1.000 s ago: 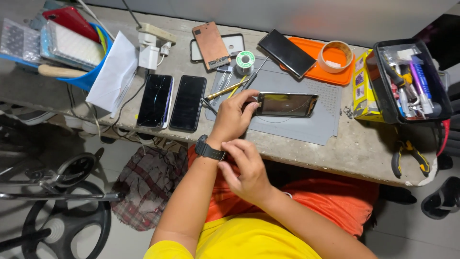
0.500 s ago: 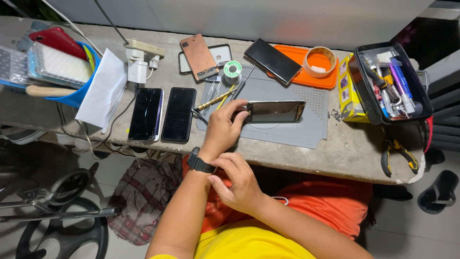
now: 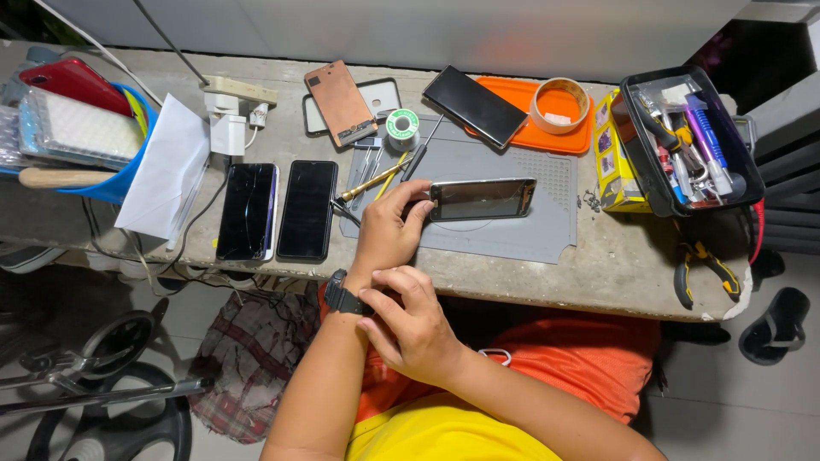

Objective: Repairing and testing a mobile phone by connecting a charging cable and checking the display functionality.

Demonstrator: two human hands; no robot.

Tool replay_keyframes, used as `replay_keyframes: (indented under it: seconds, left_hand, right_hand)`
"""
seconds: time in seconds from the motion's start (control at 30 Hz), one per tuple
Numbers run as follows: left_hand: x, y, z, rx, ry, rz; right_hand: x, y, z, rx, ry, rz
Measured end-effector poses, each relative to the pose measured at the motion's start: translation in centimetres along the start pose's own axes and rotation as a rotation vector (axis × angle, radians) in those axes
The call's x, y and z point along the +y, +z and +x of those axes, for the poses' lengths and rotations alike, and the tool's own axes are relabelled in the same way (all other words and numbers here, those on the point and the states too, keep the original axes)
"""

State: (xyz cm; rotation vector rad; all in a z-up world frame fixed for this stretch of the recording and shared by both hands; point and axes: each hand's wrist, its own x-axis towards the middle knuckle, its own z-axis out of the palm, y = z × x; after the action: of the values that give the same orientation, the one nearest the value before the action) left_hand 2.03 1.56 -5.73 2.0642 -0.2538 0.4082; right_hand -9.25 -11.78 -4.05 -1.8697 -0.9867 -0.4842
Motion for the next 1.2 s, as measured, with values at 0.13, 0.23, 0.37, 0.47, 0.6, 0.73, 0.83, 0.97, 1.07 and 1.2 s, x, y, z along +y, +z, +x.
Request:
replay_keyframes:
  seconds: [0.13, 0.23, 0.37, 0.47, 0.6, 0.73, 0.83, 0.97, 1.07, 1.2]
  left_hand:
    - [-0.3, -0.1, -0.2, 0.006, 0.081, 0.023]
    - [0.1, -0.1, -0.3, 0.020, 0.086, 0.035]
    - [-0.2, 0.1, -0.2, 0.022, 0.067, 0.042]
    - [-1.0, 0.3, -0.3, 0.021, 0.059, 0.063]
    - [-0.5, 0.0, -0.2, 0.012, 0.083, 0.052]
    - [-0.3, 0.1, -0.4, 0.027, 0.086, 0.045]
    - [-0.2, 0.1, -0.3, 0.020, 0.053, 0.053]
    - [-0.6, 0.1, -0.3, 0.011, 0.052, 0.059]
    - [-0.5, 0.0, -0.2, 0.010, 0.047, 0.045]
    - [-0.2, 0.0, -0.3, 0.014, 0.061, 0.045]
  right_hand:
    - [-0.2, 0.0, -0.2, 0.004, 0.030, 0.037]
    - [-0.4, -0.4, 0.1, -0.010, 0.051, 0.073]
    - [0.0, -0.5, 0.2, -0.019, 0.016, 0.074]
    - [0.4, -0.3, -0.2, 0.028, -0.018, -0.012]
    - [0.0, -0.3, -0.2, 0.027, 0.011, 0.021]
    - [-0.1, -0.4, -0.2, 0.007, 0.067, 0.079]
    - [0.0, -0.5, 0.2, 0.025, -0.010, 0.050]
    - [0.3, -0.5, -0.1, 0.044, -0.036, 0.024]
    - [0.0, -0.6, 0.1, 0.031, -0.049, 0.033]
    - [0.0, -0.4, -0.3, 0.025, 0.024, 0.059]
